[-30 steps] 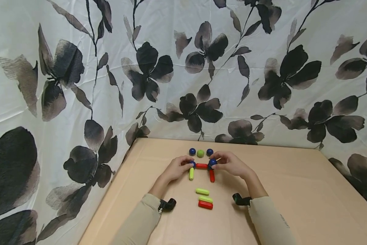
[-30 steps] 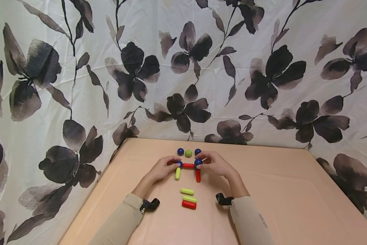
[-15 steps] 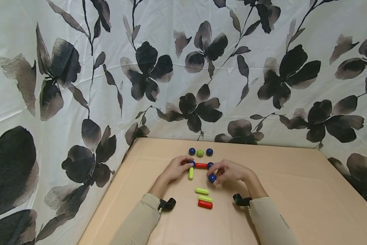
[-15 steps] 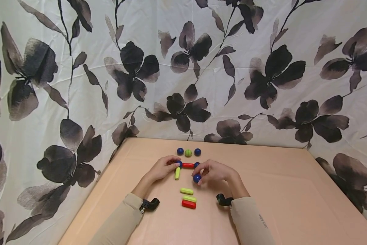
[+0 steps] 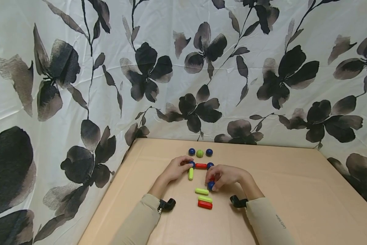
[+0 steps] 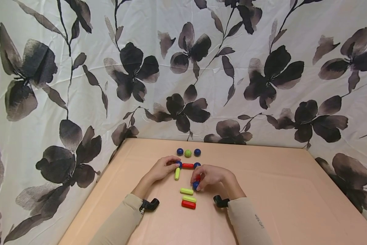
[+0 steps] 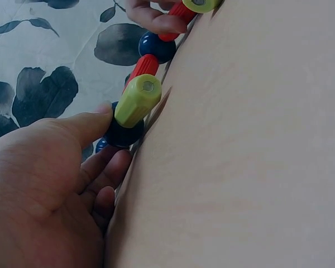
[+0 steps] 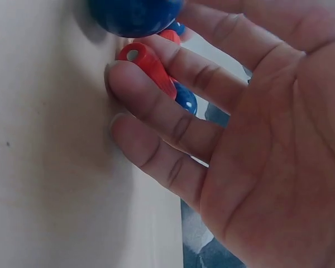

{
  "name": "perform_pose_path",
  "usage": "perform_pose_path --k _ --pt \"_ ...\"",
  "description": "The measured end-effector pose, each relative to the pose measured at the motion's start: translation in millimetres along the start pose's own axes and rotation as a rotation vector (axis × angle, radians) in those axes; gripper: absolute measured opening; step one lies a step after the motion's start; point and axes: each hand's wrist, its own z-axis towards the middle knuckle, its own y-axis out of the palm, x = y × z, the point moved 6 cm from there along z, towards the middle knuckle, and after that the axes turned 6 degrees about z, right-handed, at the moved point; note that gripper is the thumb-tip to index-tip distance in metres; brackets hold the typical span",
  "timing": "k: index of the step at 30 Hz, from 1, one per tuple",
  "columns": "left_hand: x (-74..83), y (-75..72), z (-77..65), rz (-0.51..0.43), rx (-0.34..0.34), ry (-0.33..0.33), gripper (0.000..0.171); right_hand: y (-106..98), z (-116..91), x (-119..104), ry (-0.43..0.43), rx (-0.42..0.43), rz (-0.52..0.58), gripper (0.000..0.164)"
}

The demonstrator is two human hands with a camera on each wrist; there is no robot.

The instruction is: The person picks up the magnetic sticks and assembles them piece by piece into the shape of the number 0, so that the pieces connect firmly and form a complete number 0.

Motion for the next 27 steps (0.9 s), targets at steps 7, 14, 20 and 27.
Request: perform_pose_path --k 7,14,20,27 --pt "-1.1 -0.4 -0.3 -0.005 0.003 0.0 0.034 1.6 3.3 0.2 0.048 0.031 0.003 0.022" --pt "-0.1 -1.0 -0.5 -0.012 0.0 -0.002 0.033 1.4 3.2 -1.8 0.063 0.039 0.022 0.022" --pt "0.2 -0.8 -0.5 -0.007 -0.004 -0.004 0.033 -0.5 3.6 -1.4 0.053 0.053 0.014 0.027" --pt "2.0 -1.8 -1.4 -0.012 -0.003 -0.006 0.033 -2.7 4.7 0.0 0.052 0.06 0.018 0.028"
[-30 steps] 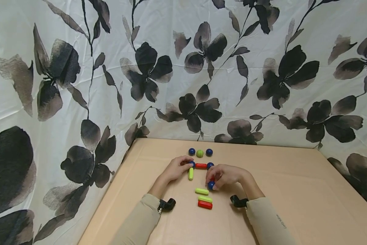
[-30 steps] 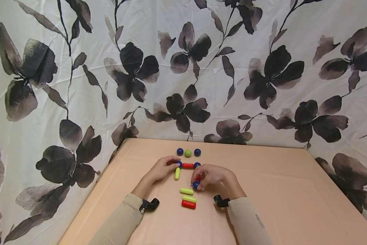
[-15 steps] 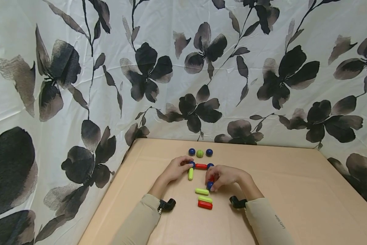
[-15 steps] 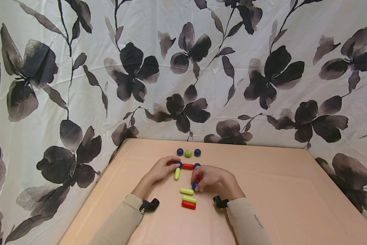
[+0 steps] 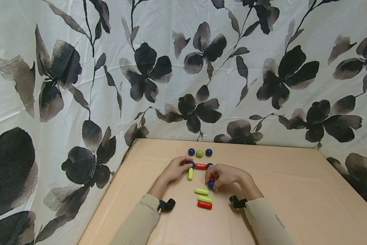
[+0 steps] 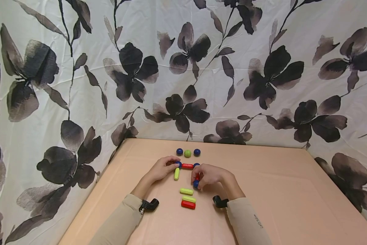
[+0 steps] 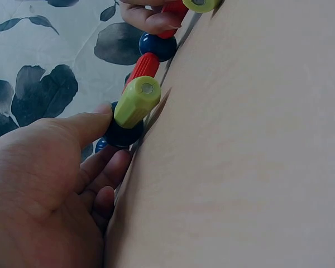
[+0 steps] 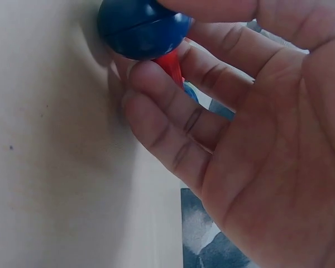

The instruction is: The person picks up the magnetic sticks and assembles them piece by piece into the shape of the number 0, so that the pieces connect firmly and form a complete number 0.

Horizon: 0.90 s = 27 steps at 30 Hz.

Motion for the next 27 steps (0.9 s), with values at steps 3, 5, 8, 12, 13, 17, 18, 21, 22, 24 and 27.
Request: perform_pose_path --k 3,5,8,12,13,17,18,21,22,24,27 --pt "0.2 -0.4 -0.2 0.002 0.001 0.002 0.033 0 0 0 -0.006 0.003 -0.008 0.028" --pt "0.3 -0.6 0.1 0.002 0.001 0.003 0.034 -1 0 -1 -0.012 0.003 -0.012 0.027" --pt "0.4 -1.1 0.6 0.005 0.002 0.006 0.033 -3 -1 -2 -0.021 0.009 -0.022 0.025" --pt "0.7 -1.9 0.8 0.011 0.004 0.004 0.033 -13 -2 -1 -0.023 0.111 -0.043 0.022" --pt "0.8 -2.2 0.7 0.011 0.004 0.003 0.033 -18 -2 -1 -0.019 0.165 -0.05 0.022" --pt "1.0 -2.7 0.6 0.012 0.003 0.0 0.033 -36 -3 4 0.002 0.415 -0.031 0.023" --pt "1.1 -2.6 0.6 0.013 0.002 0.001 0.033 -39 -3 6 0.01 0.462 -0.019 0.024" --pt "0.9 -2.1 0.8 0.015 -0.002 0.009 0.034 -42 -2 14 0.036 0.533 0.049 0.03" --pt "0.7 -1.8 0.8 0.014 -0.004 0.012 0.034 -42 -1 16 0.042 0.538 0.075 0.032" --pt "0.3 -1.3 1.0 0.015 -0.005 0.017 0.034 -41 1 23 0.052 0.534 0.125 0.034" --pt "-0.5 0.0 1.7 0.011 -0.006 0.017 0.034 -39 6 32 0.046 0.52 0.148 0.032"
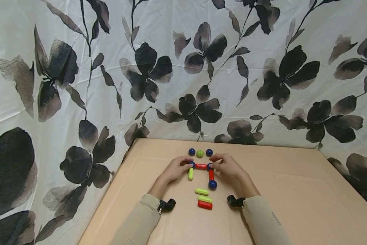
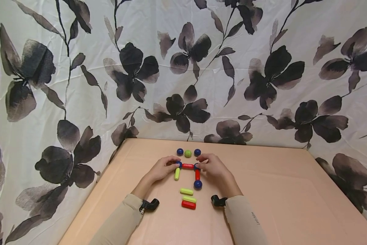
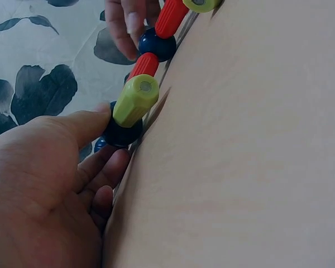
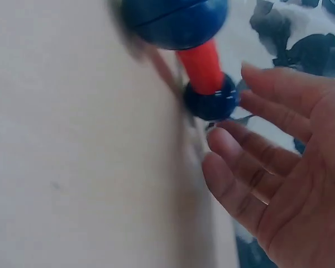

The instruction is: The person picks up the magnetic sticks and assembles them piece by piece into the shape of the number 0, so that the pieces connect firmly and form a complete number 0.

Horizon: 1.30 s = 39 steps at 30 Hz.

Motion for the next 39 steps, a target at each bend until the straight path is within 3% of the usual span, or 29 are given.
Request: perform_pose_path --k 7,14,18,22,27,32,39 --pt "-1.3 -0.2 0.5 -0.01 0.03 -0.007 0.033 5 7 15 -0.068 0.011 0.01 0.028" --pt "-5.8 -9.3 5.1 -0.061 0.225 -0.018 0.037 6 6 19 -0.034 -0.003 0.06 0.032" --pt "-7.8 -9.0 12.4 -0.044 0.279 -0.007 0.046 6 5 19 -0.043 -0.006 0.067 0.032" --pt "-5.8 -5.1 23.3 -0.034 0.255 -0.004 0.059 7 5 20 -0.048 0.006 0.055 0.033" --pt "-1.9 -1.7 33.9 0.035 0.18 -0.022 0.065 9 7 20 -0.057 0.014 0.038 0.032" --pt "-0.1 0.6 38.4 0.084 0.12 -0.024 0.053 8 7 20 -0.054 0.023 0.028 0.031" --pt "-3.2 2.6 40.5 0.116 0.137 -0.07 0.037 8 8 20 -0.046 0.02 0.032 0.031"
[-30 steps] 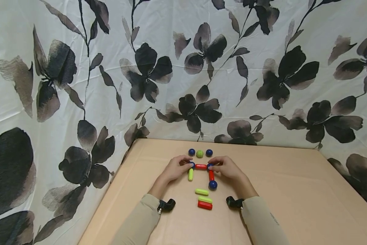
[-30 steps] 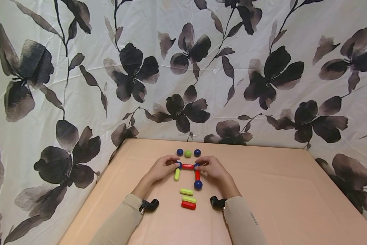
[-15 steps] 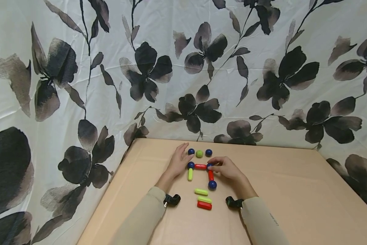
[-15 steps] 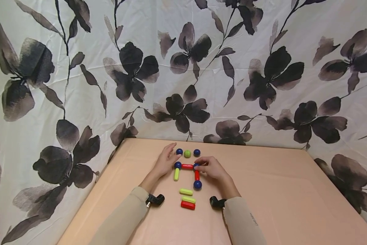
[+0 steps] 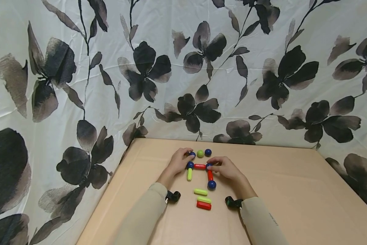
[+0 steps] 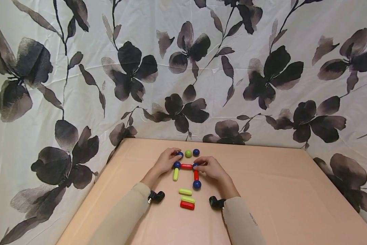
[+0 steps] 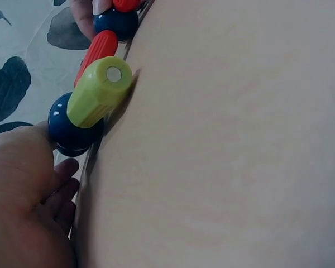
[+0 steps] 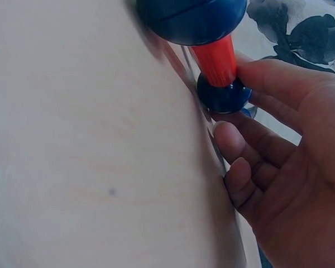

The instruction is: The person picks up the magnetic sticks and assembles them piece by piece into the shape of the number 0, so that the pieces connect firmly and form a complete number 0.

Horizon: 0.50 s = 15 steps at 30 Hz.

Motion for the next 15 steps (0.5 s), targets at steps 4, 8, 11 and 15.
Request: perform_pose_path --k 4,8,11,15 --pt "-0.6 1.3 1.4 -0.036 -0.01 -0.038 0.037 -0.2 -0.1 -0.3 0.007 0.009 0.001 0.031" --pt "-4.0 1.0 0.5 -0.083 -0.004 -0.071 0.034 1.4 -0.6 -1.0 0.006 -0.004 0.016 0.031" --pt "-6.5 -1.7 -1.6 -0.147 0.032 -0.064 0.035 1.6 -1.0 -0.8 0.007 -0.003 0.019 0.032" --pt "-8.7 -8.3 -7.6 -0.201 0.085 -0.025 0.04 0.6 -1.6 0.2 0.002 0.014 0.012 0.031"
